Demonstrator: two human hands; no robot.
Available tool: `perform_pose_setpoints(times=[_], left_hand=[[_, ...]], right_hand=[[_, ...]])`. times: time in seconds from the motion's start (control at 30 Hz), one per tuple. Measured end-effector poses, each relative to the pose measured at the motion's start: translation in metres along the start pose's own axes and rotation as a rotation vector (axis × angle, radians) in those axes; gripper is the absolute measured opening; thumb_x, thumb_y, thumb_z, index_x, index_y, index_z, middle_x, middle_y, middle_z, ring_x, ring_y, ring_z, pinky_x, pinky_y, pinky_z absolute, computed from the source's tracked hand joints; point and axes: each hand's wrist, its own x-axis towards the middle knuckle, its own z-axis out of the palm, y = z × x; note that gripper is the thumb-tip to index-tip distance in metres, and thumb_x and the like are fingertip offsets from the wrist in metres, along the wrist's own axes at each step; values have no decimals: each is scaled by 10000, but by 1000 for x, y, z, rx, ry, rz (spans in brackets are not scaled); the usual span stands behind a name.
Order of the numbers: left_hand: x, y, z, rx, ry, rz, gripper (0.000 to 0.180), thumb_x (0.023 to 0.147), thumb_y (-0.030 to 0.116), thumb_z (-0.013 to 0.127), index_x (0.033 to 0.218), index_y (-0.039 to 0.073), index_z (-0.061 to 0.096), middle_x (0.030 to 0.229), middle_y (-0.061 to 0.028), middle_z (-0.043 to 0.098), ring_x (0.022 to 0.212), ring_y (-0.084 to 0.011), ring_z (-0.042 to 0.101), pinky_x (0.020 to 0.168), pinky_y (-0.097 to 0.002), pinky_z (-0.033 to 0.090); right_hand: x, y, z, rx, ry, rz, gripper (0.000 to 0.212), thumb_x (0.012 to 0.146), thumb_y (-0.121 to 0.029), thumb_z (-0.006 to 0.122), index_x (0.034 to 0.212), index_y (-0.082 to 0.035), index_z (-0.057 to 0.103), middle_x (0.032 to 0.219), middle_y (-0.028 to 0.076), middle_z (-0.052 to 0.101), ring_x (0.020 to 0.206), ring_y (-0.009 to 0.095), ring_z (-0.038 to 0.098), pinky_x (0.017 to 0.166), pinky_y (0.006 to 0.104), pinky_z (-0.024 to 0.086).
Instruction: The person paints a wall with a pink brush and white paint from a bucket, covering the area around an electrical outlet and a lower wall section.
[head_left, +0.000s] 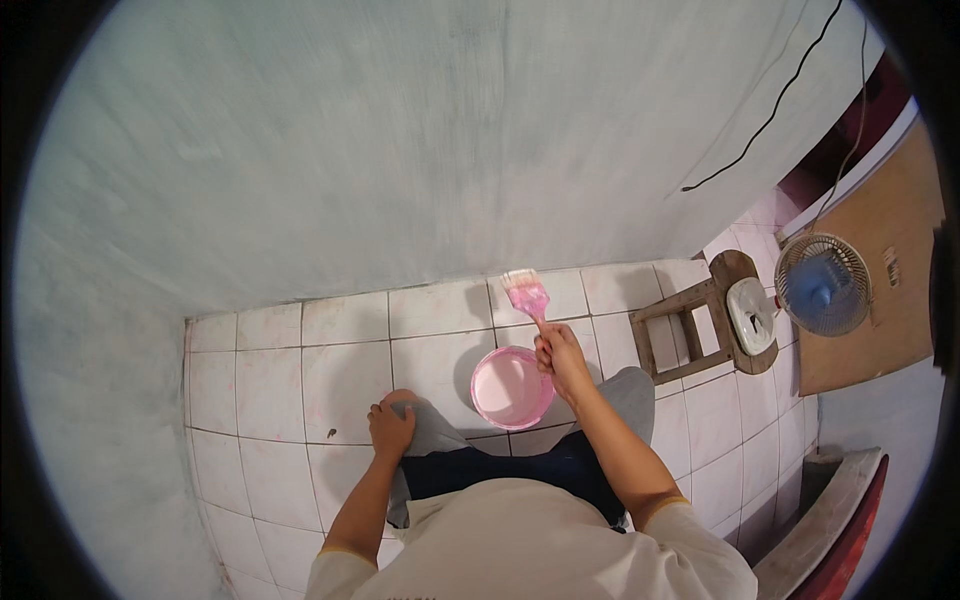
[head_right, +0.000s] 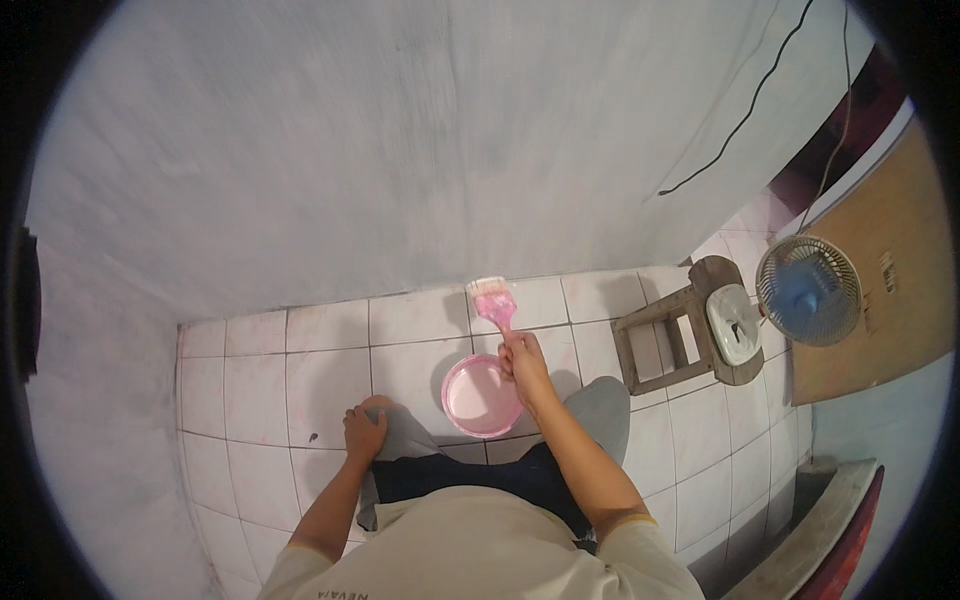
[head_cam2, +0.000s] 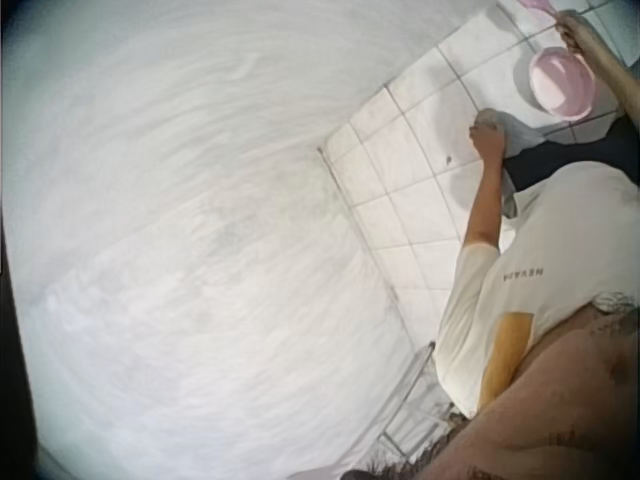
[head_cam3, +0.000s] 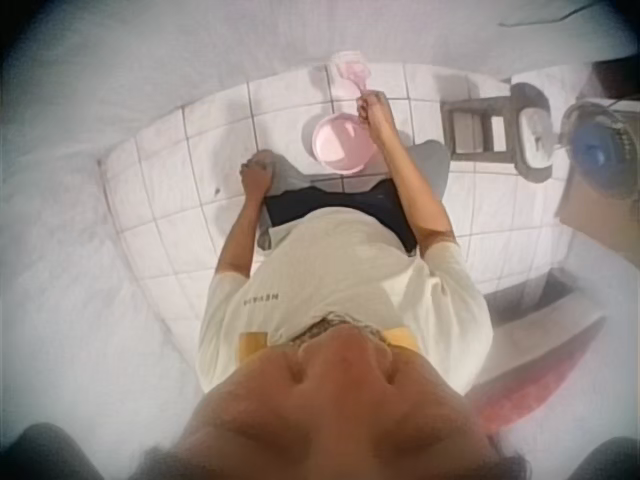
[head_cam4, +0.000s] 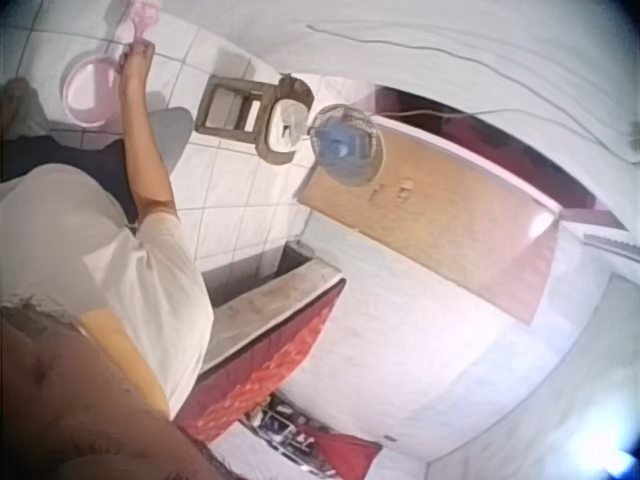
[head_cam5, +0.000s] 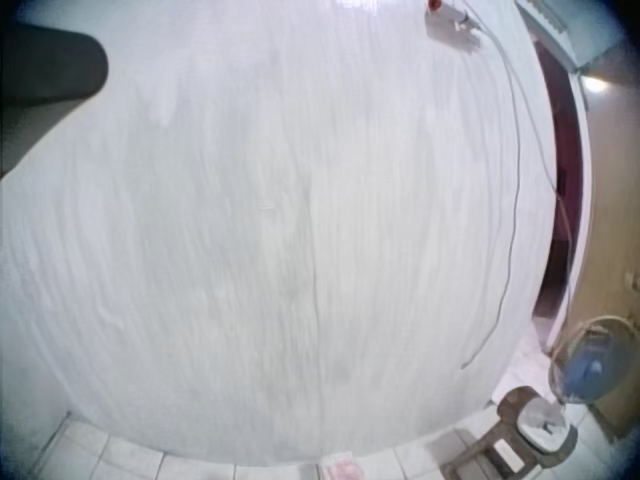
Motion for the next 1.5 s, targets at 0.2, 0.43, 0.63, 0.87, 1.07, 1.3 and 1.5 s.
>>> perform_pose_setpoints(times=[0.2, 0.43, 0.63, 0.87, 1.07, 1.3, 1.5], left_hand=[[-1, 1, -3, 0, 3, -17, 613, 855, 399, 583, 1216, -86, 485, 1163, -271, 514, 1118, -421, 494, 939, -495, 454], [1, 0, -1, -8, 19, -4, 596, 850, 380, 592, 1200, -91, 489, 1152, -274, 519, 1089, -426, 506, 911, -500, 466], [-1, -4, 1, -12, 31, 4, 603, 845, 371, 593, 1211, -96, 486, 1154, -280, 514, 1090, -432, 506, 906, -505, 466], [-2, -7, -1, -40, 34, -10, 601, 848, 370, 589, 1207, -101, 483, 1156, -286, 511, 1096, -434, 501, 923, -509, 455], [1, -3, -2, -51, 7, -4, 600, 850, 378, 587, 1196, -102, 487, 1161, -287, 512, 1099, -436, 499, 929, -512, 450], [2, -5, 1, -30, 15, -19, 604, 849, 385, 585, 1199, -96, 485, 1170, -283, 509, 1102, -434, 499, 928, -516, 449], [0, -3, 0, -9, 29, -20, 613, 842, 387, 588, 1206, -92, 475, 1161, -280, 511, 1089, -433, 507, 907, -528, 459]], right_hand=[[69, -36, 37, -42, 31, -67, 208, 968, -252, 548, 880, -82, 465, 695, -3, 481, 500, 68, 365, 420, 230, 276], [87, -100, 72, -49, -6, -121, 229, 935, -174, 533, 733, -110, 445, 681, 8, 478, 478, 69, 345, 404, 235, 259], [13, -181, 110, 34, -71, -353, 114, 912, -125, 509, 949, -25, 467, 735, 34, 502, 504, 69, 357, 413, 247, 260], [-13, -147, 73, -185, -59, -448, 285, 930, -218, 569, 1078, 0, 460, 785, 45, 527, 552, 76, 420, 461, 242, 329], [68, -76, 29, -1133, 137, -587, 284, 908, -213, 578, 1056, 2, 467, 895, 213, 588, 683, 360, 616, 609, 444, 492], [107, -102, 55, -1441, 210, -813, 215, 834, -109, 577, 1002, -13, 483, 915, 273, 581, 791, 461, 615, 713, 539, 508], [56, -204, 95, -1419, 254, -1171, 98, 826, -77, 594, 877, -18, 533, 791, 224, 613, 754, 406, 615, 675, 490, 486]])
